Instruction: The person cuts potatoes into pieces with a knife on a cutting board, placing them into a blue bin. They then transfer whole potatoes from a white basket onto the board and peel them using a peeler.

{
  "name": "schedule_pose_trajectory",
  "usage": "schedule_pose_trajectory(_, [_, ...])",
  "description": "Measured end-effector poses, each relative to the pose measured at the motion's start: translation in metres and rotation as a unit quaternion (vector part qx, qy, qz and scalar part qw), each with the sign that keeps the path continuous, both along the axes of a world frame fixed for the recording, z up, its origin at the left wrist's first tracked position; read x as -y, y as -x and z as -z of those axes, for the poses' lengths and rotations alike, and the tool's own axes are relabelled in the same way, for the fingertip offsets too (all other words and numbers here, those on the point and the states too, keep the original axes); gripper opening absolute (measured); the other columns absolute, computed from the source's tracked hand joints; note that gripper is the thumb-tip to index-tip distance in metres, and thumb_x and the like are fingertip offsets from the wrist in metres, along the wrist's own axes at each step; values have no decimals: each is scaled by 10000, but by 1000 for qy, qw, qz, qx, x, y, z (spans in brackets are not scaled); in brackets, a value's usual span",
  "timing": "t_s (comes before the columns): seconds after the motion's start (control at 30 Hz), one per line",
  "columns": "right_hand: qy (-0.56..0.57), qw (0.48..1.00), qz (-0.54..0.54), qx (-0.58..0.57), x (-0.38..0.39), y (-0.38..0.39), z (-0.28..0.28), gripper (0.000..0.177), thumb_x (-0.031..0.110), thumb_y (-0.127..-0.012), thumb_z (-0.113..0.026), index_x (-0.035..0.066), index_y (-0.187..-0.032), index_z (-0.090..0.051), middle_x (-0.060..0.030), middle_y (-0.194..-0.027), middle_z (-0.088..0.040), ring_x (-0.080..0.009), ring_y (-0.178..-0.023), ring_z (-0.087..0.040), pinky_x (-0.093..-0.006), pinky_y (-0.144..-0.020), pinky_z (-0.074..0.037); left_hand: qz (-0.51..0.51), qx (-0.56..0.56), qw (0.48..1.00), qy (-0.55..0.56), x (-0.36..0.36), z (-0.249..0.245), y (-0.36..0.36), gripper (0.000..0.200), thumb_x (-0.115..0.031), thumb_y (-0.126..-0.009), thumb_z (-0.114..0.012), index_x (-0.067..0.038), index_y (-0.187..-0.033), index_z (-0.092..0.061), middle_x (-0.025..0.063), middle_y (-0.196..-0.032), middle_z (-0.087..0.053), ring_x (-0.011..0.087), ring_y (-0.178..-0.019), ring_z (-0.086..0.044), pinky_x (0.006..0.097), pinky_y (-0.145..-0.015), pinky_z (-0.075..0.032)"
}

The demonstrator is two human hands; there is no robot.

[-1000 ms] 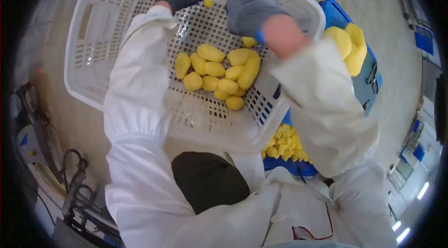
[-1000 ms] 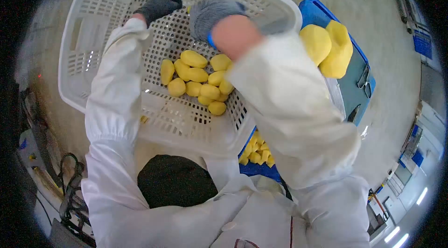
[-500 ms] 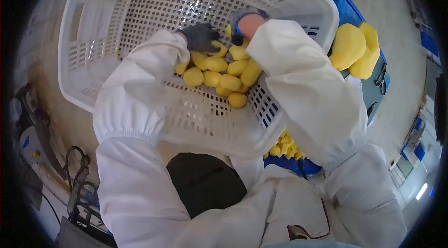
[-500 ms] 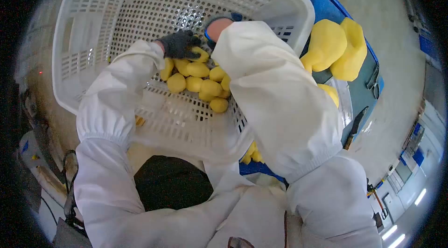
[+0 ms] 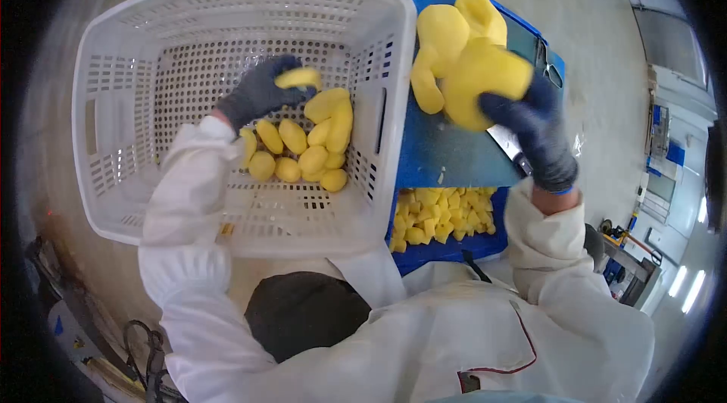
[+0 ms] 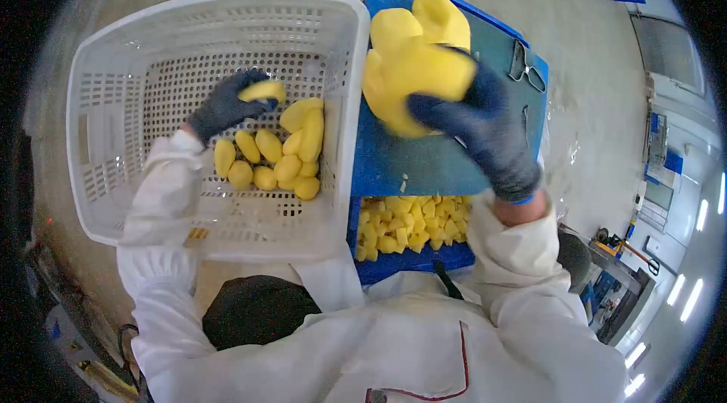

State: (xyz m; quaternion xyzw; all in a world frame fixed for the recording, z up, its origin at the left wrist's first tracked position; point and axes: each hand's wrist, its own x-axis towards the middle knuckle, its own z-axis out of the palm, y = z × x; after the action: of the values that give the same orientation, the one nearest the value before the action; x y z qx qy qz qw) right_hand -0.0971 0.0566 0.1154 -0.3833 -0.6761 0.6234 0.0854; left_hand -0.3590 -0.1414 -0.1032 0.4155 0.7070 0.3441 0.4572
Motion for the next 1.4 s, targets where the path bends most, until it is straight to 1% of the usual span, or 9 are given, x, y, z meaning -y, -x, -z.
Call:
schedule_pose_trajectory(0.17, [-150,978,103,100,-92,-74,34,367,217,-817,-769,27,-1110,-654,-43,-929,-699,-107,-758,-656,-229,-620,-512,71,-91,942,-316,-40,-146,-64,626,-260,-616,-845,-109,-1173,-604,121,-1119,-586,323,-980,-615,411,-835,-509])
schedule_pose_trajectory(0.27, [-123,978,60,156,-112,-94,69,477,258,-828,-762,34,-1218,-602,-61,-1029,-671,-114,-849,-631,-245,-661,-516,238,-241,804,-488,-64,-134,-127,372,-254,-699,-765,-170,-1040,-643,117,-1038,-614,294,-881,-628,413,-722,-521])
schedule_pose_trajectory(0.47, [-615,770,-72,153,-94,-88,56,575,221,-889,-666,49,-1393,-448,-195,-1259,-591,-324,-1149,-556,-378,-972,-446,235,-396,783,-418,-72,-101,-152,361,-306,-749,-694,-201,-1093,-664,80,-1174,-558,285,-975,-568,385,-767,-487])
schedule_pose_trajectory(0.67, [-379,919,-91,-58,33,-14,5,346,55,-799,-714,27,-1136,-640,-173,-1150,-649,-293,-1020,-658,-371,-891,-511,33,-150,931,-332,-27,-101,-21,364,-263,-800,-727,-118,-1132,-692,112,-1203,-588,269,-1124,-548,381,-921,-470])
schedule_pose_trajectory(0.77, [-324,877,-354,8,95,56,29,270,133,-826,-650,41,-1079,-663,-170,-1076,-668,-326,-944,-665,-403,-797,-534,-14,-334,941,46,8,-28,43,403,-373,-902,-612,-47,-1132,-669,140,-1085,-658,267,-1012,-643,368,-938,-479])
schedule_pose_trajectory(0.87, [-337,719,-565,223,129,126,100,238,160,-805,-582,28,-974,-686,-168,-1040,-683,-320,-928,-674,-436,-758,-535,147,-209,883,393,38,60,48,656,-528,-768,-679,-85,-1244,-593,206,-1145,-610,342,-1106,-602,462,-971,-457])
schedule_pose_trajectory(1.1, [-301,729,-487,376,130,152,304,902,446,-711,-725,124,-1447,-316,-202,-1412,-411,-373,-1259,-470,-518,-1006,-391,51,-214,890,398,38,147,-19,751,-516,-743,-691,-112,-1344,-491,201,-1290,-528,360,-1193,-542,470,-999,-438])
schedule_pose_trajectory(1.3, [-431,727,-464,266,147,133,339,829,386,-700,-727,176,-1421,-376,-184,-1364,-442,-372,-1185,-534,-501,-947,-436,50,-261,898,351,61,107,-59,1069,-546,-639,-752,-201,-1486,-198,185,-1437,-355,432,-1230,-484,572,-968,-433])
schedule_pose_trajectory(1.4, [-439,728,-455,265,151,144,326,700,351,-716,-710,137,-1343,-486,-186,-1261,-548,-346,-1095,-598,-496,-870,-476,4,-262,907,330,58,82,-63,711,-353,-766,-679,-183,-1393,-391,207,-1325,-481,453,-1206,-492,541,-967,-443])
